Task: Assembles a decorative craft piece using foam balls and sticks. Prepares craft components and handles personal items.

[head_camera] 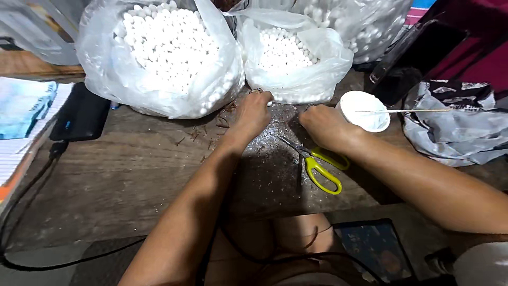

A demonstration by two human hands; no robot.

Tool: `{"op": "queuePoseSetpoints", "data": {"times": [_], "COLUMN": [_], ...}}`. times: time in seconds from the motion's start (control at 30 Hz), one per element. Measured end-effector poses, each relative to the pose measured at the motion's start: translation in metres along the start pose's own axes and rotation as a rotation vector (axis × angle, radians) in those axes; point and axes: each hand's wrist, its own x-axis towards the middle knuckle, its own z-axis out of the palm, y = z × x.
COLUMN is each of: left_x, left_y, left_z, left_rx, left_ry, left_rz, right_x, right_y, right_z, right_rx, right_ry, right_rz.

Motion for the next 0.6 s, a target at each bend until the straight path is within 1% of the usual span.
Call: {"op": "queuePoseSetpoints", "data": {"times": [0.07, 0.2, 0.33, 0.37, 0.43, 0.5, 0.53, 0.6], "left_x": [-0.001, 0.000, -0.004, -0.003, -0.003, -0.003, -0.004, -0.007], "left_y": [0.005, 0.014, 0.022, 0.021, 0.017, 0.014, 0.013, 0.013], "left_z": [0.002, 0.007, 0.012, 0.014, 0.016, 0.019, 0.019, 0.016], "left_rx": [0.001, -0.069, -0.169, -0.188, -0.227, -0.249, -0.254, -0.260], "left_ry": [-0.024, -0.042, -0.024, -0.007, 0.031, 0.071, 0.082, 0.093], "left_rz": [0.012, 0.051, 0.073, 0.079, 0.092, 0.107, 0.110, 0.104], "right_x": [0.004, 0.014, 0.021, 0.021, 0.024, 0.035, 0.047, 0.076], "right_y": [0.001, 0.011, 0.011, 0.011, 0.016, 0.024, 0.028, 0.030], "right_z": [0.004, 0.010, 0.010, 0.006, -0.009, -0.035, -0.049, -0.072], "right_rx": [0.031, 0.184, 0.265, 0.271, 0.301, 0.337, 0.347, 0.351], "right_ry": [0.012, 0.159, 0.273, 0.300, 0.424, 0.534, 0.557, 0.505], "right_rz": [0.002, -0.039, -0.086, -0.084, -0.101, -0.100, -0.085, -0.012]}}
